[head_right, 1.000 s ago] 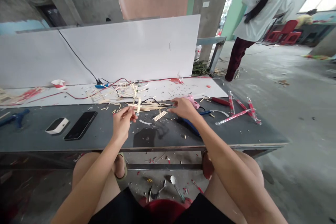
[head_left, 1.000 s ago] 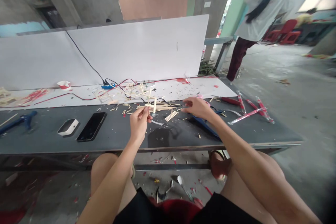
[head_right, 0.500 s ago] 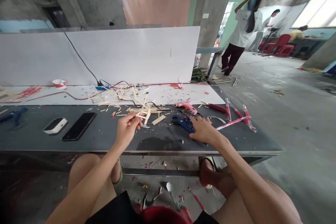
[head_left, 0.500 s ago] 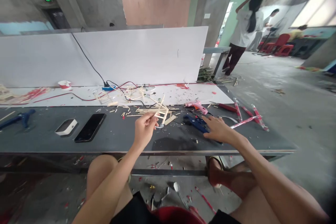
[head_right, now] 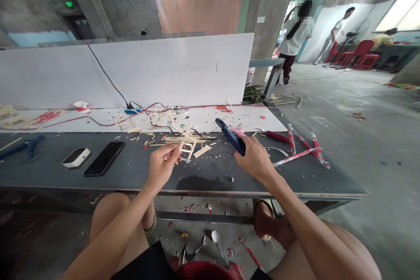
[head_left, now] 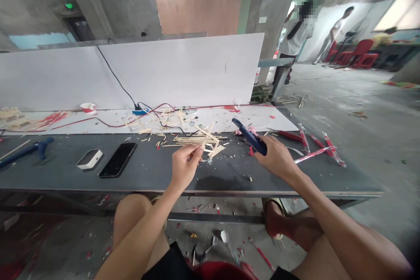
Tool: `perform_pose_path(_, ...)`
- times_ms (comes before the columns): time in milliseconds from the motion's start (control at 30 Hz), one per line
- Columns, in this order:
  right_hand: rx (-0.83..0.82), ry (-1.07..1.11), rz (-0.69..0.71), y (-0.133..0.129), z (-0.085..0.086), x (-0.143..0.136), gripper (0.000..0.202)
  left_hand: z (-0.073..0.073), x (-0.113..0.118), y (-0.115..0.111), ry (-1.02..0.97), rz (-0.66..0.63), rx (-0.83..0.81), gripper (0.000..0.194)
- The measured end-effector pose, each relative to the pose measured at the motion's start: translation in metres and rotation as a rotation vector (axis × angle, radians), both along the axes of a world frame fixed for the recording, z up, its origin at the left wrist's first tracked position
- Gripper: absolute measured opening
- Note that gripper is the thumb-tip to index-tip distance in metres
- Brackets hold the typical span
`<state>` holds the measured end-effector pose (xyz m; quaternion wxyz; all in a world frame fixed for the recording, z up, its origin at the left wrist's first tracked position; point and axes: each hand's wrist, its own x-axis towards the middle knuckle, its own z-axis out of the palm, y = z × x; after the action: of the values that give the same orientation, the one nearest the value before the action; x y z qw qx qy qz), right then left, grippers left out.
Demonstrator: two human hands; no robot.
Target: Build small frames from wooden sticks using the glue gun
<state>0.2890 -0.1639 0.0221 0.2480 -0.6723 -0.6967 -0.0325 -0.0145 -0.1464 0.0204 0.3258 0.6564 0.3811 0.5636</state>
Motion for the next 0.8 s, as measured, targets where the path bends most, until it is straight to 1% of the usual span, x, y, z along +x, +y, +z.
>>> perform_pose_path(100, 0.137, 0.075, 0.042, 0.002, 0.000, -0.008, 0.059, 0.001, 0.002, -0.003, 0.041, 0.016, 0.026, 0.025)
perform_pose_path(267, 0.254, 0.073, 0.058, 0.005, 0.001, -0.025, 0.055, 0.005, 0.005, -0.007, 0.096, 0.032, 0.022, 0.025)
perform_pose_path(467, 0.288, 0.064, 0.117, 0.005, 0.007, -0.037, 0.059, 0.007, 0.005, -0.008, 0.137, 0.073, -0.002, 0.027)
perform_pose_path(600, 0.309, 0.055, 0.149, 0.003, 0.011, -0.045, 0.060, 0.004, 0.005, -0.007, 0.108, 0.042, -0.012, 0.027)
perform_pose_path(800, 0.325, 0.064, 0.164, 0.006, 0.008, -0.053, 0.058, -0.001, 0.005, -0.006, 0.034, 0.015, -0.047, 0.027)
